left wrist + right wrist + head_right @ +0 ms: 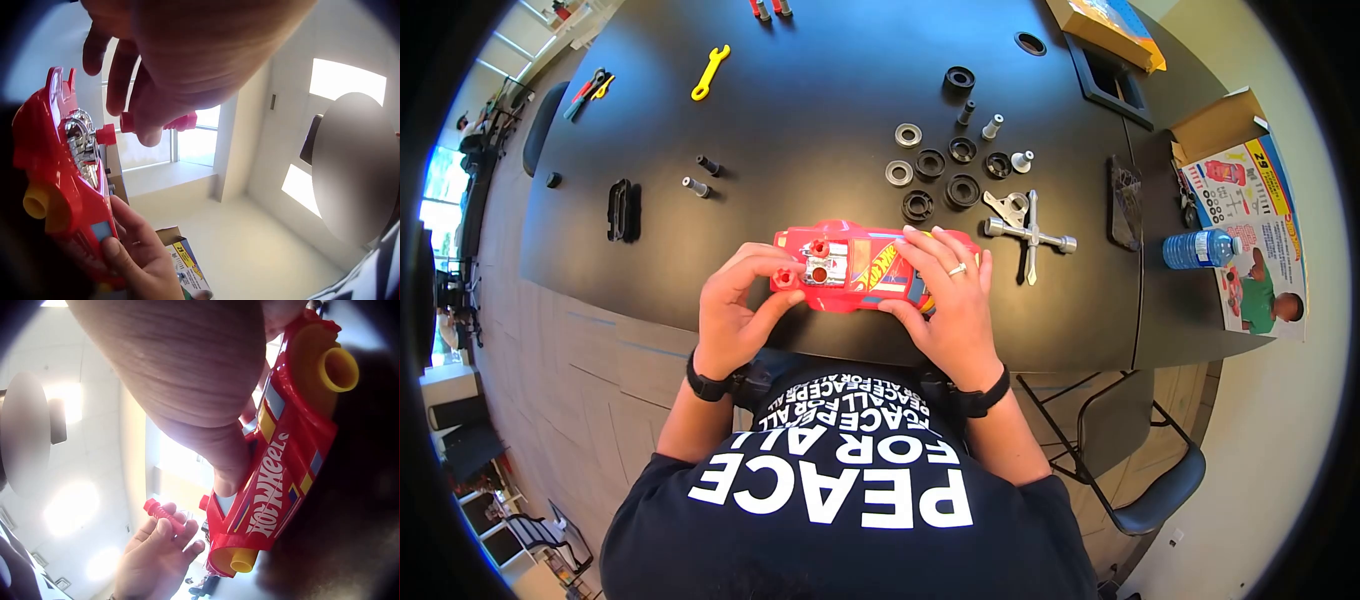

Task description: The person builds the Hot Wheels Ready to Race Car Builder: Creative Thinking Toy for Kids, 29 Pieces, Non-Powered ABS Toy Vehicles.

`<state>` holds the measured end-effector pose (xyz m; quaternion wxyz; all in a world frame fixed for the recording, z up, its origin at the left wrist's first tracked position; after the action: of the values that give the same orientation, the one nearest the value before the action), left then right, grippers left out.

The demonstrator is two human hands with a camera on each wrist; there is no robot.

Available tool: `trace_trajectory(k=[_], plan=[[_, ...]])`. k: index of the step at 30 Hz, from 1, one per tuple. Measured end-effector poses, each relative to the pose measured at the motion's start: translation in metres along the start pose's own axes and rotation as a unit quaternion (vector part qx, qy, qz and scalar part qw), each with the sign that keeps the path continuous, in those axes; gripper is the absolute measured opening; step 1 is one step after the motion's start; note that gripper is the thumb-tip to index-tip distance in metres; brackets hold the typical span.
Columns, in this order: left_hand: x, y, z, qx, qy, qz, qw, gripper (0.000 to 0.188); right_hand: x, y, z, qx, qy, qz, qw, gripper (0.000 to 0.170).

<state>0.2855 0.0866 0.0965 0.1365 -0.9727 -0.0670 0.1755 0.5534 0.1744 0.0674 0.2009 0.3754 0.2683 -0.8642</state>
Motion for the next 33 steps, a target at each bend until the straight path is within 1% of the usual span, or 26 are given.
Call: trace_trajectory(k=[2,9,11,14,18,20,21,23,24,25,27,29,31,33], plan=[[0.006,-0.005,0.0,0.014,-0.016,-0.018,1.0,0.025,-0.001,0.0,0.001,-0.001,0.002,-0.003,1.0,0.072],[0.021,-0.009,0.02,0.005,-0.021,-0.041,0.999,0.025,-0.001,0.001,0.001,0.004,0.002,-0.004,1.0,0.072],[0.022,-0.009,0.019,0.012,-0.026,-0.069,0.997,0.025,-0.001,0.001,0.001,0.003,0.002,-0.003,1.0,0.073],[0.025,-0.007,0.023,-0.007,0.0,-0.089,0.996,0.025,-0.001,0.0,0.001,0.002,0.004,0.0,1.0,0.073],[0.026,-0.006,0.023,-0.007,0.002,-0.085,0.996,0.026,0.0,-0.001,0.001,0.003,0.007,0.002,1.0,0.073],[0.028,-0.006,0.022,-0.002,-0.021,-0.099,0.995,0.027,-0.002,-0.001,0.002,-0.002,0.01,0.001,1.0,0.074],[0.029,-0.007,0.02,-0.002,-0.008,-0.097,0.995,0.027,-0.004,0.001,0.002,0.004,0.022,0.004,1.0,0.074],[0.028,-0.008,0.017,0.01,-0.038,-0.088,0.995,0.033,-0.011,0.001,-0.001,0.024,-0.061,-0.018,0.998,0.073],[0.028,-0.008,0.019,0.012,-0.032,-0.087,0.996,0.033,-0.022,0.001,-0.005,0.04,-0.102,-0.048,0.993,0.069],[0.028,-0.006,0.022,0.007,-0.029,-0.09,0.996,0.035,-0.036,-0.003,-0.01,0.022,-0.072,-0.103,0.992,0.06],[0.026,-0.003,0.024,0.002,-0.025,-0.093,0.995,0.038,-0.06,-0.001,-0.035,0.107,-0.009,-0.164,0.981,0.046],[0.024,-0.002,0.022,0.021,-0.054,-0.084,0.995,0.041,-0.076,0.008,-0.071,0.248,0.002,-0.195,0.949,0.034],[0.024,-0.001,0.022,0.034,-0.057,-0.085,0.994,0.041,-0.089,0.019,-0.1,0.254,0.086,-0.207,0.941,0.028],[0.023,-0.002,0.022,0.044,-0.06,-0.088,0.993,0.041,-0.101,0.021,-0.116,0.256,0.097,-0.206,0.939,0.025]])
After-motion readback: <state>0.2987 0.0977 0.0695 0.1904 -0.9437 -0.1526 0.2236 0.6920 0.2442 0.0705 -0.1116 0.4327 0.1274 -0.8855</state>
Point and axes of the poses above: each hand's wrist, its own y-axis away from the middle knuckle, its own x-axis out of the palm, z = x × y, the point moved 4 cm from there along -y, towards the middle knuckle
